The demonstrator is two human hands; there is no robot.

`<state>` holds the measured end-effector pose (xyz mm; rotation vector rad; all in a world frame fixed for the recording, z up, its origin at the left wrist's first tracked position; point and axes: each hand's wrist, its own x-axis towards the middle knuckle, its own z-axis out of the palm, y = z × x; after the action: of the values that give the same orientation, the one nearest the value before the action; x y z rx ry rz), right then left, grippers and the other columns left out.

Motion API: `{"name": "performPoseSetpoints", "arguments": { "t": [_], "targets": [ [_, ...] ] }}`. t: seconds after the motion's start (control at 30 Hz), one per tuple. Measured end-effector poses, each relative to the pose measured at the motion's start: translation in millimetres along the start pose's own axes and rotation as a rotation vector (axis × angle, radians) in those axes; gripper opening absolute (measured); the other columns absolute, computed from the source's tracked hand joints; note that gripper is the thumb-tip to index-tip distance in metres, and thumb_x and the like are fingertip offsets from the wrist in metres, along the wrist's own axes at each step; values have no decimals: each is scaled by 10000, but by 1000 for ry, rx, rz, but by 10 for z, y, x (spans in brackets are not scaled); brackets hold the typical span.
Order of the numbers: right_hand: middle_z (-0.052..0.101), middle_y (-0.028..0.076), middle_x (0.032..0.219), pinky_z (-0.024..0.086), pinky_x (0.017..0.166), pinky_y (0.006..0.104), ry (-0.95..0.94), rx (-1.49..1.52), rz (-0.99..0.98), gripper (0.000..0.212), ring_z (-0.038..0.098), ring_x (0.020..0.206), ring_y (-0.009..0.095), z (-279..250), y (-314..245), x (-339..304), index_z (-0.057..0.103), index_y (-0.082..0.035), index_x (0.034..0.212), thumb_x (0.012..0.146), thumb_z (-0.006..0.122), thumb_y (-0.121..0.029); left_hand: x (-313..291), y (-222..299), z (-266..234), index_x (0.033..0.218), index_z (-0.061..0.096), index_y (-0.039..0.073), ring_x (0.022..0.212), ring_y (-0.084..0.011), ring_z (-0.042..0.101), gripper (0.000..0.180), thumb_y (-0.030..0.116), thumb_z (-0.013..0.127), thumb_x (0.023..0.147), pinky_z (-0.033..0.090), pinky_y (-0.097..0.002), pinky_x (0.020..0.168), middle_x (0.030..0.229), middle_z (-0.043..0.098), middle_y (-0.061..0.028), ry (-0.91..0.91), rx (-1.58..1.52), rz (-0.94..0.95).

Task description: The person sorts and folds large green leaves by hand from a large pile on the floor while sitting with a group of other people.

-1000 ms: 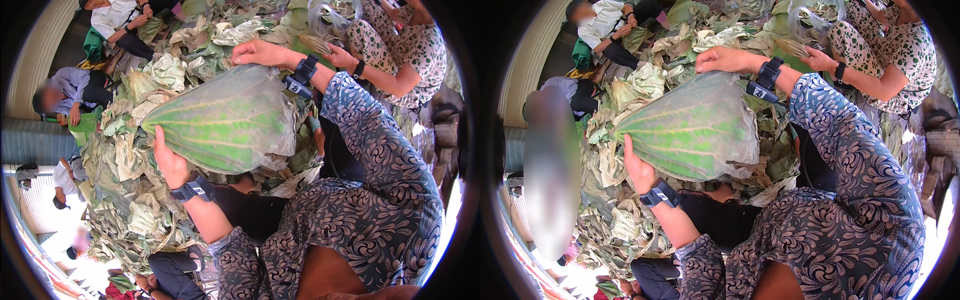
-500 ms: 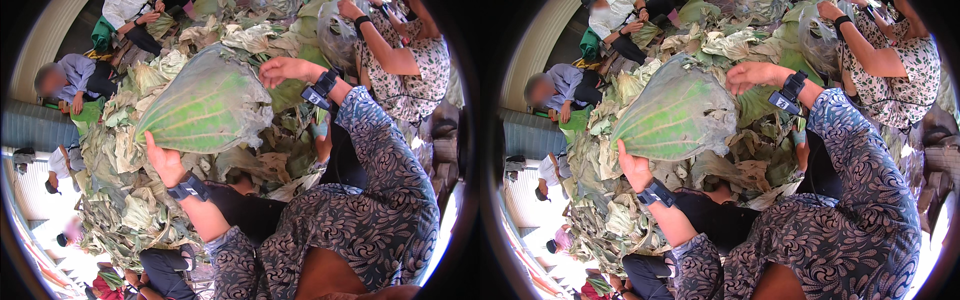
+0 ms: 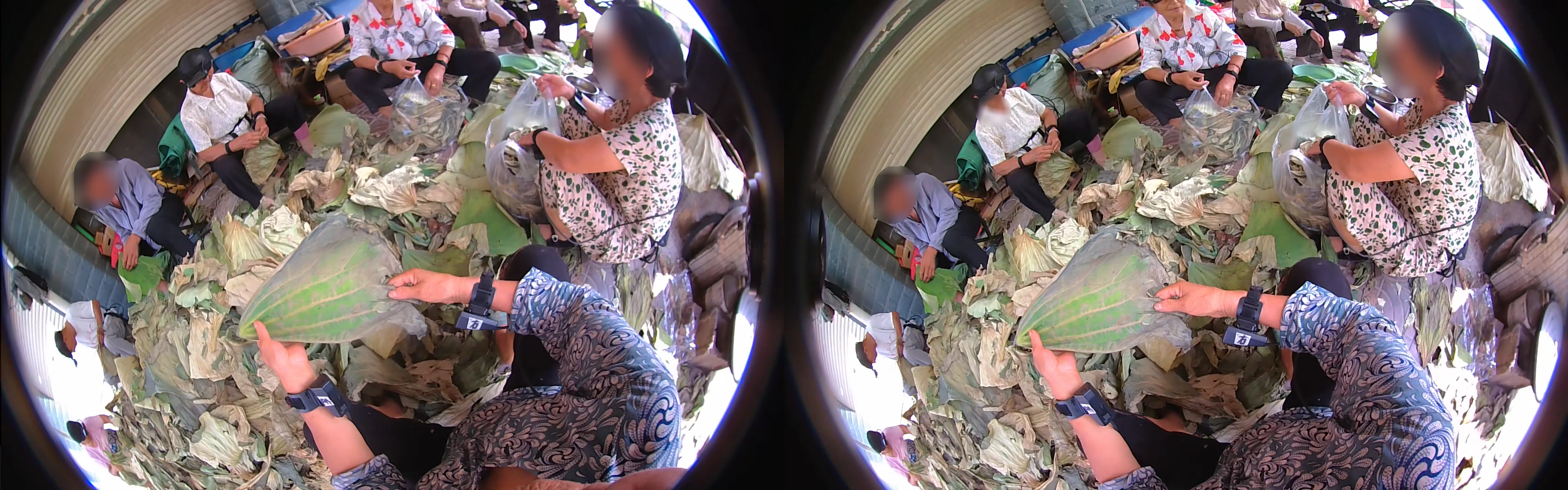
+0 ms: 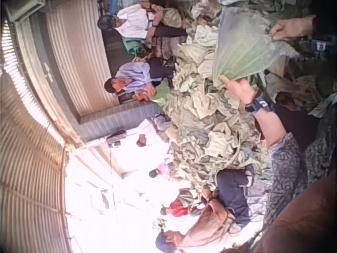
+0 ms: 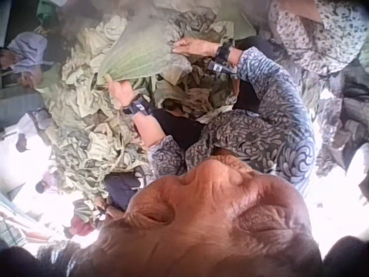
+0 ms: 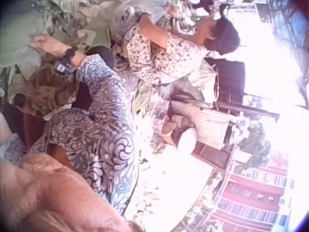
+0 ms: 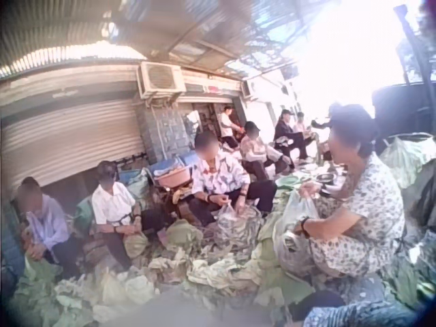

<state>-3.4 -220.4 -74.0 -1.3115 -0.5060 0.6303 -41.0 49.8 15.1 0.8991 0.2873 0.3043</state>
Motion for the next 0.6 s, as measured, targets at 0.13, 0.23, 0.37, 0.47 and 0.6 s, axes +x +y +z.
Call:
{"name": "performPoseSetpoints", "arguments": {
  "t": [0.13, 0.23, 0.37, 0.47, 0.6],
  "targets": [
    [457, -71, 737, 325, 603, 189, 111, 89, 89, 255, 365, 683, 33, -27, 95, -23, 574, -70, 871, 844, 522, -318, -7, -42, 9, 1166, 399, 39, 968, -211, 491, 375, 292, 420, 889, 403, -373, 838, 1109, 488, -84, -41, 34, 28],
    [442, -58, 778, 311, 487, 190, 7, 115, 189, 392, 341, 592, 38, -57, 237, -62, 526, -78, 990, 790, 568, -413, -24, -74, 52, 1164, 398, 34, 962, -210, 495, 376, 293, 408, 893, 404, -366, 836, 1105, 491, -91, -110, 61, 42],
    [463, 28, 1016, 388, 492, 218, -22, 190, 443, 540, 416, 620, 72, 165, -241, -257, 458, -33, 1100, 758, 602, -426, -19, -16, -41, 1165, 396, 21, 963, -211, 496, 376, 284, 399, 897, 405, -367, 833, 1103, 494, -101, -74, 99, 50],
    [427, 57, 1132, 400, 504, 226, 10, 114, 438, 589, 446, 686, 95, 242, -271, -323, 431, -20, 1146, 756, 603, -427, 142, -27, -210, 1106, 462, 33, 935, -225, 524, 353, 307, 405, 891, 412, -387, 817, 1069, 539, -92, -31, 84, 49],
    [494, 57, 1055, 411, 527, 238, 59, 94, 250, 561, 455, 781, 90, 184, -169, -275, 433, -14, 1156, 783, 576, -408, 174, -47, -287, 1099, 465, 26, 941, -225, 522, 356, 309, 403, 891, 411, -388, 819, 1073, 538, -100, -83, 97, 101]
  ]
}}
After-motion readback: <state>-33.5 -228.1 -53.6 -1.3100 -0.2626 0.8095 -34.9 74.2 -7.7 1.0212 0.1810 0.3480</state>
